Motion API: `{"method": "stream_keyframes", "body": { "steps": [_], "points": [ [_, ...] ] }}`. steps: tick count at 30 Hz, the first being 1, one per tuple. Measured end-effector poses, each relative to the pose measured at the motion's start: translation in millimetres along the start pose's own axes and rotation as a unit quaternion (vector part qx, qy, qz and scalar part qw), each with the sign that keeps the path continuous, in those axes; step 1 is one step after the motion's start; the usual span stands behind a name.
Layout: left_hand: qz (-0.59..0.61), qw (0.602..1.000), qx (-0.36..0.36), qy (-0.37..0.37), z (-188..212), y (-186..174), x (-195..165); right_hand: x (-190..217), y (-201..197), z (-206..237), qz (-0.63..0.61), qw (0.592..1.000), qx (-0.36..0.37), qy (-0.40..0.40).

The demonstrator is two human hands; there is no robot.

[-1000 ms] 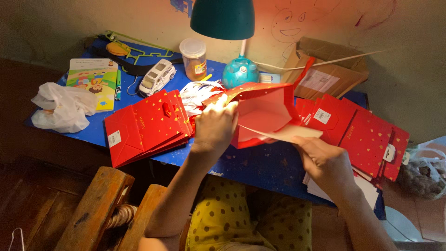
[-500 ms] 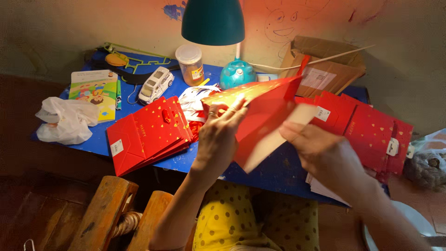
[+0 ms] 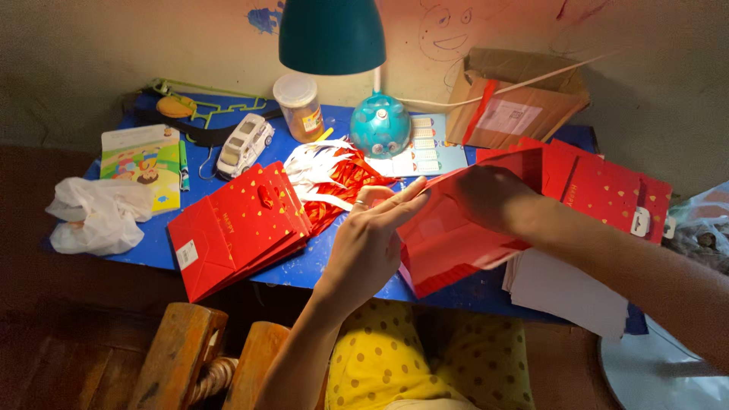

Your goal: The person assembles red Valentine's Day gift bags by inserting white paper inserts, threading red ribbons through the bag handles, and folding the bags closed. The person handles multiple bags one at a time and stacks the finished bags on the table.

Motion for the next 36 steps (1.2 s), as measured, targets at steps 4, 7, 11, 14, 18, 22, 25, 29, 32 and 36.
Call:
{"method": "stream_keyframes", "body": {
  "steps": [4,7,11,14,18,22,25,29,32,36],
  "points": [
    [0.004,1.0,-0.003,-0.004,-2.5,-3.8,5.5,-10.4,30.3,-22.6,0.042,0.995,0.081,-0.027],
    [0.029,0.999,0.012,0.0,-5.1,8.0,5.6,-6.4,47.7,-34.6,0.082,0.981,0.17,-0.037],
    [0.036,0.999,0.03,-0.01,-4.4,26.4,3.0,3.8,53.9,-43.7,0.062,0.971,0.225,-0.055],
    [0.036,0.999,0.026,-0.015,-0.5,27.1,3.1,10.6,62.4,-41.0,0.036,0.964,0.253,-0.068],
    [0.045,0.998,0.02,-0.026,6.8,22.4,3.7,23.2,74.8,-35.0,0.011,0.959,0.272,-0.084],
    [0.034,0.999,0.001,-0.03,10.3,15.6,6.0,18.7,75.1,-25.5,0.006,0.958,0.277,-0.075],
    [0.033,0.999,0.0,-0.022,10.6,16.3,1.9,18.5,76.9,-10.1,0.001,0.956,0.285,-0.076],
    [0.033,0.999,0.014,-0.008,12.1,19.9,-9.7,39.3,88.7,-1.1,-0.012,0.949,0.3,-0.099],
    [0.038,0.999,0.024,-0.013,16.4,21.5,-17.6,45.9,95.1,4.4,-0.015,0.945,0.309,-0.104],
    [0.038,0.999,0.017,-0.004,22.3,17.7,-21.6,57.4,96.5,2.8,-0.014,0.943,0.312,-0.113]
  ]
}}
Point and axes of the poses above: each hand's wrist, its own z-axis away from the middle knuckle, its own y-axis out of the palm, x = y × z, the point moved 5 cm from there along -z, towards the middle knuckle, and after that the axes turned 8 degrees about y, right-handed, at the moved point
